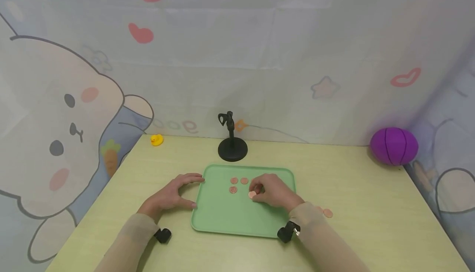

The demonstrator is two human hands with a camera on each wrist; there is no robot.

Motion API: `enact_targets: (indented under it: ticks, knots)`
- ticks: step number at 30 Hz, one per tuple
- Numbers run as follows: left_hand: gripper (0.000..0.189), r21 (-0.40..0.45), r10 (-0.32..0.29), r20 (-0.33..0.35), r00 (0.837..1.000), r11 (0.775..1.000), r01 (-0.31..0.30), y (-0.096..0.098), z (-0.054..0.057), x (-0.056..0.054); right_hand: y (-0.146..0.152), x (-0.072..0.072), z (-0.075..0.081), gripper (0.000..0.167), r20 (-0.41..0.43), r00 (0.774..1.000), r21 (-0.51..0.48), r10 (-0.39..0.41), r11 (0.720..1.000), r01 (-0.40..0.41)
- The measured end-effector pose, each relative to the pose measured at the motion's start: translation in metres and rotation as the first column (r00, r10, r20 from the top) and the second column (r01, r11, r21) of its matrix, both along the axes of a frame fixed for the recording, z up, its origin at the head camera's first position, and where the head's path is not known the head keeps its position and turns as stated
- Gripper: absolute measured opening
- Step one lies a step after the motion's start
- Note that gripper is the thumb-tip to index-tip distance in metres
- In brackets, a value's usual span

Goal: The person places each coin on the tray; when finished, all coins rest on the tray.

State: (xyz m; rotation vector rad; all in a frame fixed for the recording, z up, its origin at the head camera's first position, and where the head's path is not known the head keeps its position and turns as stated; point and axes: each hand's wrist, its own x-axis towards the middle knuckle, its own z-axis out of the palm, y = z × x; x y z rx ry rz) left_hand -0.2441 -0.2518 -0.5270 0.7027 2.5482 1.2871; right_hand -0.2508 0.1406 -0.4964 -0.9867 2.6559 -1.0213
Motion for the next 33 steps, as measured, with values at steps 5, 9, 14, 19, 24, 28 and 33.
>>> enact_targets:
  ticks: [5,9,14,19,24,28,33]
  knots:
    - [0.076,-0.004,-0.002,0.000,1.000,1.000,0.002,0.000,0.000,0.001,-0.005,0.001,0.000,0.015,-0.010,1.000,0.034,-0.024,0.999,0.025]
    - [0.077,-0.008,-0.012,-0.014,1.000,1.000,0.012,0.000,0.001,0.002,-0.009,0.002,0.000,0.016,-0.008,0.998,0.064,-0.065,0.996,0.065]
    - [0.077,-0.016,-0.019,-0.023,1.000,1.000,0.019,0.000,0.003,0.001,-0.014,0.002,0.001,0.009,-0.007,0.995,0.073,-0.102,0.992,0.102]
    - [0.077,-0.014,-0.015,-0.016,1.000,1.000,0.015,0.001,0.004,0.001,-0.019,0.001,0.000,0.008,-0.034,0.993,0.069,-0.117,0.991,0.119]
    - [0.077,0.006,-0.005,0.008,1.000,1.000,0.005,0.003,0.004,0.002,-0.022,0.001,-0.001,0.008,-0.042,0.991,0.062,-0.128,0.990,0.130]
    - [0.077,0.010,-0.002,0.019,1.000,1.000,0.002,0.003,0.002,0.002,-0.025,0.000,-0.002,0.009,-0.021,0.988,0.068,-0.152,0.986,0.153]
    - [0.077,0.012,-0.001,0.007,1.000,1.000,0.001,0.001,0.001,0.001,-0.026,-0.001,0.000,0.011,-0.023,0.985,0.061,-0.169,0.984,0.170]
